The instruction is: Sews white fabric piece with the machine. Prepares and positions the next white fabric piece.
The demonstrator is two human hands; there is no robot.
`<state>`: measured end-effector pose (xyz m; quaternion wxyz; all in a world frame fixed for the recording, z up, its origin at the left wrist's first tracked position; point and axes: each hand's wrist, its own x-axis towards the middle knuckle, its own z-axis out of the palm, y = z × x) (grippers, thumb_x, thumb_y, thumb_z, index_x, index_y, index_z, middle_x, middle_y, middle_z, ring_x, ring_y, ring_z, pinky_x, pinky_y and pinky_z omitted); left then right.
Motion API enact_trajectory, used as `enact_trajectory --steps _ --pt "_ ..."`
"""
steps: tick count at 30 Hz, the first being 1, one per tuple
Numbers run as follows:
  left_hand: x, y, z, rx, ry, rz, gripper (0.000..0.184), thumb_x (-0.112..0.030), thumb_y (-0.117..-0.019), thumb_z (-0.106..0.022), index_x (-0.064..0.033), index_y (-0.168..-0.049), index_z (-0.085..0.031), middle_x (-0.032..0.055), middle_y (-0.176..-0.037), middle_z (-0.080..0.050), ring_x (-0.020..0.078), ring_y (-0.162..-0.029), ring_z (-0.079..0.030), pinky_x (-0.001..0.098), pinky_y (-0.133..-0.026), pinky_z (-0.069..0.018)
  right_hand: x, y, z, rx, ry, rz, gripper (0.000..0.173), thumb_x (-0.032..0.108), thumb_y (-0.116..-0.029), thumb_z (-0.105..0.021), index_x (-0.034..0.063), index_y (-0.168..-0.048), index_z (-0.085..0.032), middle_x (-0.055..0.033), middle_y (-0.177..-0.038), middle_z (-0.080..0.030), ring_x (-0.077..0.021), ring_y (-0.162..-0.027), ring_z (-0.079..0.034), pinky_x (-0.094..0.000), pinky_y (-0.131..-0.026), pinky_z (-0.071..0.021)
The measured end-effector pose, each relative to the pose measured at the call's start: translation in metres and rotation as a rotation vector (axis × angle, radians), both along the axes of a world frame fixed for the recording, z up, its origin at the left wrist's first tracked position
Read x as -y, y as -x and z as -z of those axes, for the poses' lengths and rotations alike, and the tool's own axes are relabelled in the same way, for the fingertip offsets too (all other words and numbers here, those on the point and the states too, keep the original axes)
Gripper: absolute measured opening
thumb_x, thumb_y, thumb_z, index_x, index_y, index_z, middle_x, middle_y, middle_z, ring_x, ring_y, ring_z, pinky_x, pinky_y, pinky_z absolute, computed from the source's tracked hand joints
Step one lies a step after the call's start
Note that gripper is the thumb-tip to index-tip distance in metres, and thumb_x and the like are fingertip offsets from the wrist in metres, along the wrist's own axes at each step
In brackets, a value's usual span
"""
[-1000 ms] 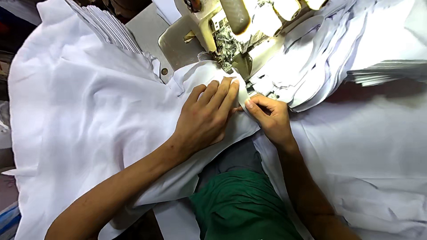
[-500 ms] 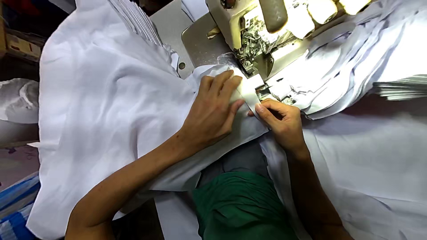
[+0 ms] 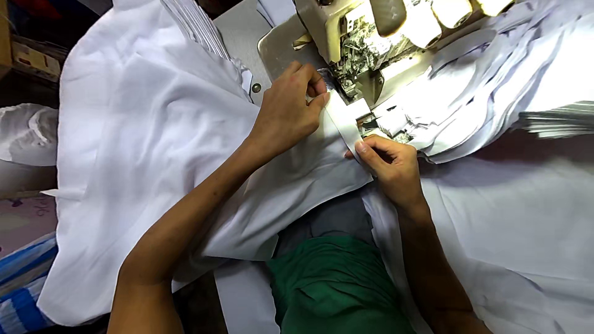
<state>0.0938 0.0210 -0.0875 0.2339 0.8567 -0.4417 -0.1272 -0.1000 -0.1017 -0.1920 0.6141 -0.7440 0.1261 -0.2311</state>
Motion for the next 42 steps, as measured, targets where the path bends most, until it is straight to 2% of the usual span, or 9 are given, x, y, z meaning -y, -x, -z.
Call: enact_trajectory --steps 12,16,19,22,25,29,32,34,42 --pt "0.006 0.002 -0.001 0.060 -0.035 -0.031 0.014 -0.023 -0.0975 -0.061 -0.0103 -0.103 -0.064 0.0056 -0.102 -0.057 0.0148 -0.076 -0.058 0.0334 -0.065 -0.0481 0.000 0.004 0.000 0.001 -0.003 -0.005 0.021 0.017 -0.1034 -0.058 0.0070 -0.093 -0.074 0.0019 -0.090 -0.072 -0.0034 -0.081 -0.067 -0.0200 -0.073 -0.0560" --pt "0.004 0.006 0.005 0.138 0.069 0.008 0.015 -0.020 -0.0975 -0.064 -0.0086 -0.107 -0.063 0.0068 -0.103 -0.060 0.0137 -0.076 -0.062 0.0301 -0.064 -0.0530 -0.001 0.005 0.000 -0.005 -0.013 0.006 0.021 0.016 -0.1036 -0.059 0.0073 -0.094 -0.075 0.0016 -0.089 -0.072 -0.0041 -0.081 -0.067 -0.0204 -0.073 -0.0562" --pt "-0.001 0.020 0.006 0.279 0.110 0.086 0.019 -0.019 -0.0998 -0.061 -0.0047 -0.108 -0.069 0.0114 -0.105 -0.065 0.0201 -0.087 -0.066 0.0327 -0.075 -0.0557 -0.001 0.006 0.001 0.006 -0.013 0.019 0.020 0.015 -0.1031 -0.059 0.0065 -0.094 -0.075 0.0011 -0.090 -0.072 -0.0043 -0.082 -0.068 -0.0201 -0.073 -0.0567" --pt "-0.008 0.039 0.011 0.367 0.061 0.174 0.035 -0.021 -0.1027 -0.055 -0.0014 -0.128 -0.068 0.0176 -0.128 -0.064 0.0322 -0.121 -0.059 0.0387 -0.102 -0.0484 -0.001 0.009 0.000 0.012 0.000 0.035 0.021 0.015 -0.1028 -0.058 0.0057 -0.094 -0.075 0.0002 -0.091 -0.072 -0.0048 -0.084 -0.068 -0.0211 -0.075 -0.0573" --pt "-0.018 0.054 0.009 0.350 -0.042 0.188 0.051 -0.025 -0.1034 -0.053 -0.0014 -0.148 -0.052 0.0269 -0.155 -0.041 0.0428 -0.147 -0.034 0.0481 -0.121 -0.0304 -0.001 0.012 0.001 0.021 -0.001 0.054 0.021 0.014 -0.1030 -0.058 0.0054 -0.093 -0.074 0.0000 -0.091 -0.072 -0.0047 -0.084 -0.068 -0.0202 -0.075 -0.0569" --pt "-0.025 0.056 0.014 0.343 -0.060 0.166 0.060 -0.033 -0.1036 -0.048 -0.0024 -0.155 -0.043 0.0244 -0.153 -0.042 0.0394 -0.147 -0.034 0.0487 -0.120 -0.0299 -0.001 0.015 0.001 0.017 -0.012 0.059 0.022 0.014 -0.1035 -0.057 0.0058 -0.094 -0.074 -0.0002 -0.093 -0.073 -0.0056 -0.086 -0.069 -0.0212 -0.076 -0.0579" --pt "-0.028 0.058 0.017 0.330 -0.110 0.187 0.066 -0.038 -0.1059 -0.041 -0.0002 -0.158 -0.033 0.0197 -0.164 -0.033 0.0355 -0.155 -0.024 0.0573 -0.125 -0.0172 -0.001 0.016 0.001 0.015 -0.009 0.062 0.022 0.014 -0.1035 -0.057 0.0055 -0.094 -0.074 -0.0005 -0.093 -0.073 -0.0056 -0.086 -0.069 -0.0212 -0.076 -0.0583" --pt "-0.029 0.057 0.020 0.339 -0.125 0.199 0.068 -0.040 -0.1063 -0.039 -0.0002 -0.160 -0.030 0.0180 -0.167 -0.029 0.0347 -0.156 -0.021 0.0591 -0.125 -0.0144 -0.001 0.017 0.001 0.018 -0.009 0.060 0.022 0.015 -0.1038 -0.057 0.0053 -0.094 -0.074 -0.0005 -0.093 -0.073 -0.0055 -0.086 -0.069 -0.0209 -0.076 -0.0580" --pt "-0.018 0.045 0.027 0.250 -0.059 0.222 0.074 -0.048 -0.1050 -0.041 0.0022 -0.159 -0.031 0.0184 -0.167 -0.028 0.0308 -0.158 -0.018 0.0572 -0.127 -0.0089 0.005 0.016 0.003 0.050 0.005 0.078 0.022 0.014 -0.1043 -0.056 0.0048 -0.096 -0.074 -0.0003 -0.091 -0.072 -0.0038 -0.081 -0.067 -0.0195 -0.072 -0.0561"
